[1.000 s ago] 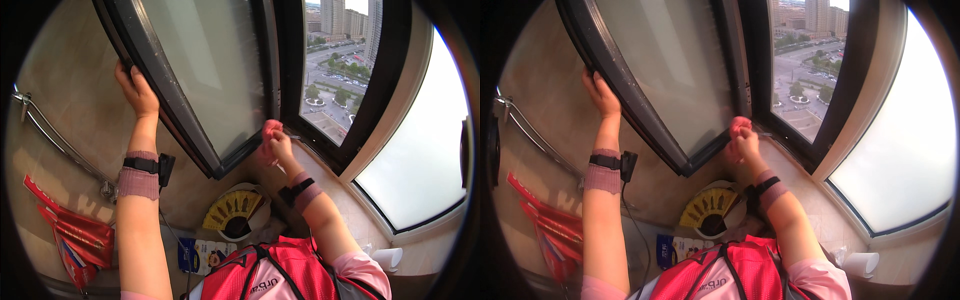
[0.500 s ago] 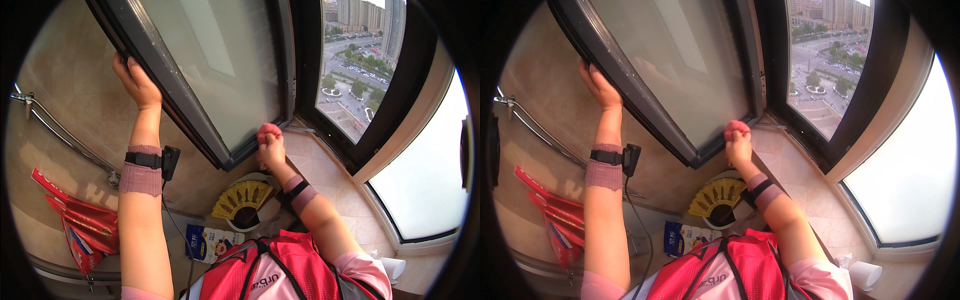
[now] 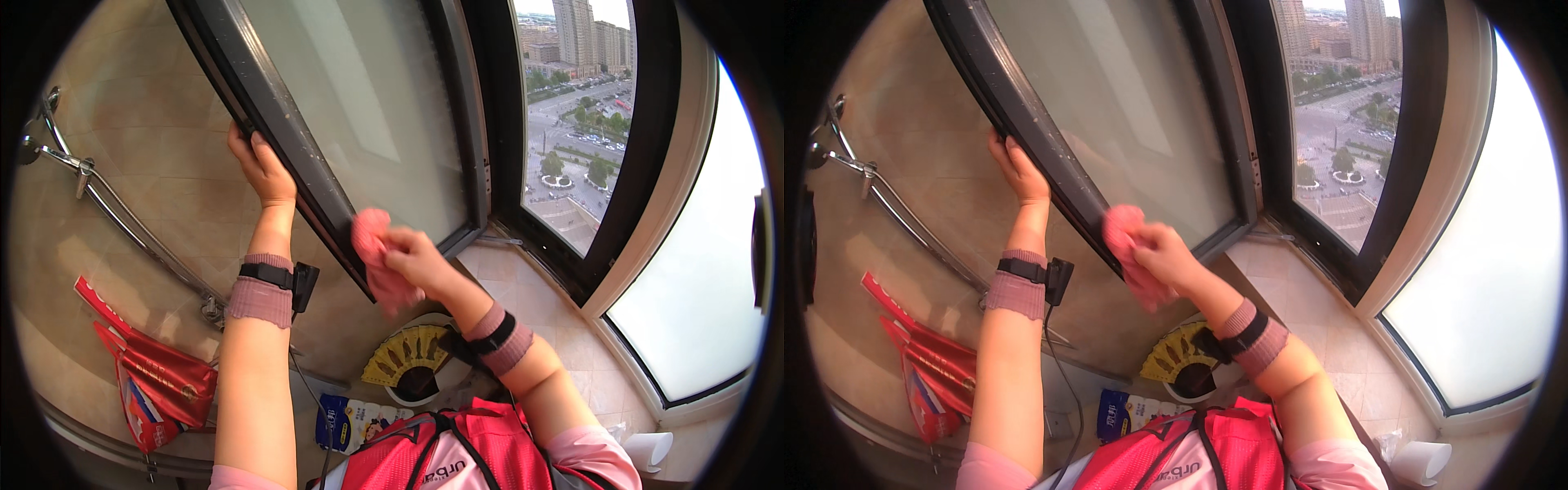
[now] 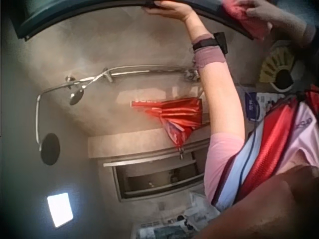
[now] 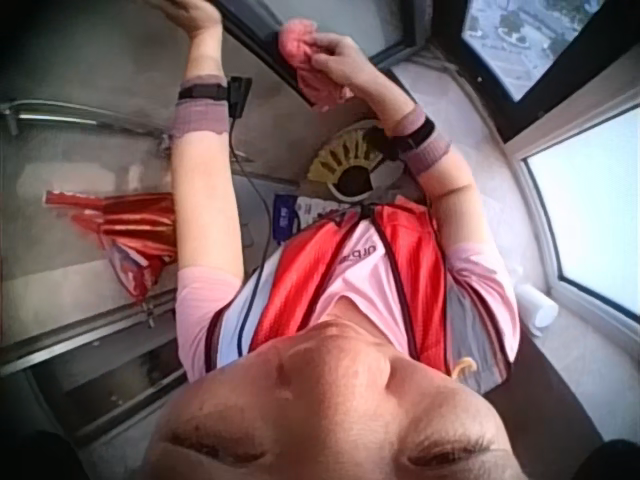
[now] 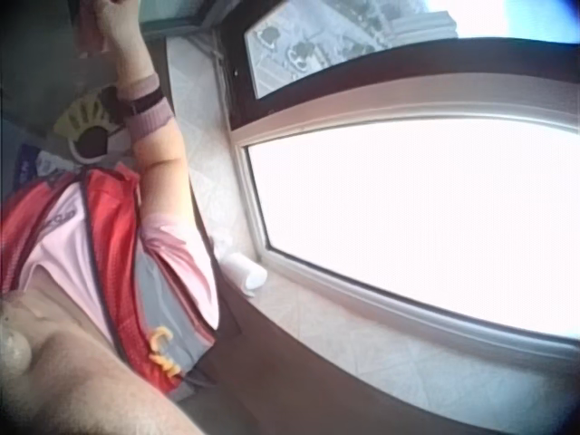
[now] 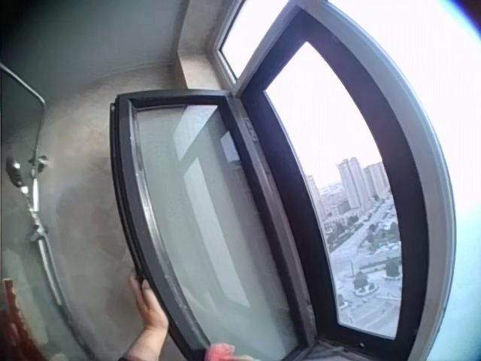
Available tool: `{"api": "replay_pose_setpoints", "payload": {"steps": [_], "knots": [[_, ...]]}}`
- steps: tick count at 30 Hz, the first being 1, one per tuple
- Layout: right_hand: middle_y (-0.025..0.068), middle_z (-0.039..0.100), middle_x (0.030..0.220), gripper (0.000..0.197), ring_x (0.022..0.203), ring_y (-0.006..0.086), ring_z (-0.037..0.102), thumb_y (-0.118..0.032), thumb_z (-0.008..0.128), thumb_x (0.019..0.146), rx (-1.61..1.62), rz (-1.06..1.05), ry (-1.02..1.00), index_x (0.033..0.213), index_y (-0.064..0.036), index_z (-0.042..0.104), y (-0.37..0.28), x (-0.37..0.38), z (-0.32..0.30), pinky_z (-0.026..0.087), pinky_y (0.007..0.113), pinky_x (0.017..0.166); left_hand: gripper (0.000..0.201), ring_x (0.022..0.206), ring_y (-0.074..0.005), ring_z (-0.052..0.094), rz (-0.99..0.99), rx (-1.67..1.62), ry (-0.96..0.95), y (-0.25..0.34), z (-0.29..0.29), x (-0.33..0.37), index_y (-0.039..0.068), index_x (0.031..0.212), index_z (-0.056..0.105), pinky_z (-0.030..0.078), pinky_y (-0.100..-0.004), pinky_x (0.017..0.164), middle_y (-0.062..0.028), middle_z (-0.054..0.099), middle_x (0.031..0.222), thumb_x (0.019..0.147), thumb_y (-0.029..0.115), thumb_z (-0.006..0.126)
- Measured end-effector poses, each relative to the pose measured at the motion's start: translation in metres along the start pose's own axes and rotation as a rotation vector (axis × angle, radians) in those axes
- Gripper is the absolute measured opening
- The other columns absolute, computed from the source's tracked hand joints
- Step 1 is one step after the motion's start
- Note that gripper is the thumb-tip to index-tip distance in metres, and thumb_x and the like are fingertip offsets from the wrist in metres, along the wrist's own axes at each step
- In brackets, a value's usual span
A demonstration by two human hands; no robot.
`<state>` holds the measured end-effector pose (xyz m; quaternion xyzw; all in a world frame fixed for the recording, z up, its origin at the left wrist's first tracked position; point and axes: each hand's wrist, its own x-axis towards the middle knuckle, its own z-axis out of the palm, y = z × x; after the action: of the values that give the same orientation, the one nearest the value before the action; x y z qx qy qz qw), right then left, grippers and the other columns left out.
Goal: The person cleans a glass window pane with a red cloth, wiping the interior and exterior surfaces and the edges of the window frame.
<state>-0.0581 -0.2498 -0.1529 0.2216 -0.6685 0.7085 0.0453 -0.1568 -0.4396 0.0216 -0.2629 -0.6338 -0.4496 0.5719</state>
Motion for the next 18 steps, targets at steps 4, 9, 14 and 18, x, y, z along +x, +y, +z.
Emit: {"api": "replay_pose_setpoints", "payload": {"steps": [4, 9, 14, 18], "knots": [[0.015, 0.059, 0.126, 0.046, 0.116, 0.0275, 0.057, -0.01, 0.065, 0.083, -0.201, -0.637, 0.225, 0.129, -0.0027, 0.062, -0.125, 0.047, 0.004, 0.044, 0.036, 0.102, 0.05, 0.123, -0.0291, 0.051, 0.028, -0.073, -0.033, -0.003, 0.005, 0.0, -0.001, 0.145, 0.034, 0.04, -0.0386, 0.106, -0.0182, 0.048, 0.139, 0.105, 0.029, 0.041], [0.0138, 0.057, 0.128, 0.057, 0.116, 0.0339, 0.053, -0.016, 0.071, 0.079, -0.374, -0.704, 0.244, 0.134, -0.0063, 0.057, -0.158, 0.083, 0.022, 0.043, 0.042, 0.103, 0.054, 0.127, -0.0283, 0.048, -0.046, -0.174, -0.059, -0.012, 0.002, 0.001, -0.001, 0.145, 0.034, 0.037, -0.0389, 0.109, -0.0174, 0.046, 0.141, 0.105, 0.034, 0.043], [0.0127, 0.057, 0.118, 0.056, 0.107, 0.0382, 0.051, -0.01, 0.069, 0.071, -0.454, -0.668, 0.333, 0.126, -0.011, 0.056, -0.089, 0.057, 0.026, 0.047, 0.045, 0.095, 0.056, 0.124, -0.0317, 0.05, -0.02, -0.088, -0.027, -0.001, 0.007, 0.0, -0.001, 0.145, 0.033, 0.039, -0.0402, 0.107, -0.0197, 0.046, 0.141, 0.104, 0.037, 0.041], [0.0136, 0.057, 0.115, 0.058, 0.107, 0.0381, 0.051, -0.009, 0.071, 0.068, -0.476, -0.505, 0.321, 0.123, -0.0081, 0.051, -0.006, 0.016, 0.031, 0.047, 0.045, 0.092, 0.052, 0.121, -0.031, 0.053, -0.003, -0.016, -0.014, -0.002, 0.005, 0.001, 0.0, 0.145, 0.034, 0.042, -0.0402, 0.104, -0.02, 0.048, 0.139, 0.104, 0.032, 0.039]]}}
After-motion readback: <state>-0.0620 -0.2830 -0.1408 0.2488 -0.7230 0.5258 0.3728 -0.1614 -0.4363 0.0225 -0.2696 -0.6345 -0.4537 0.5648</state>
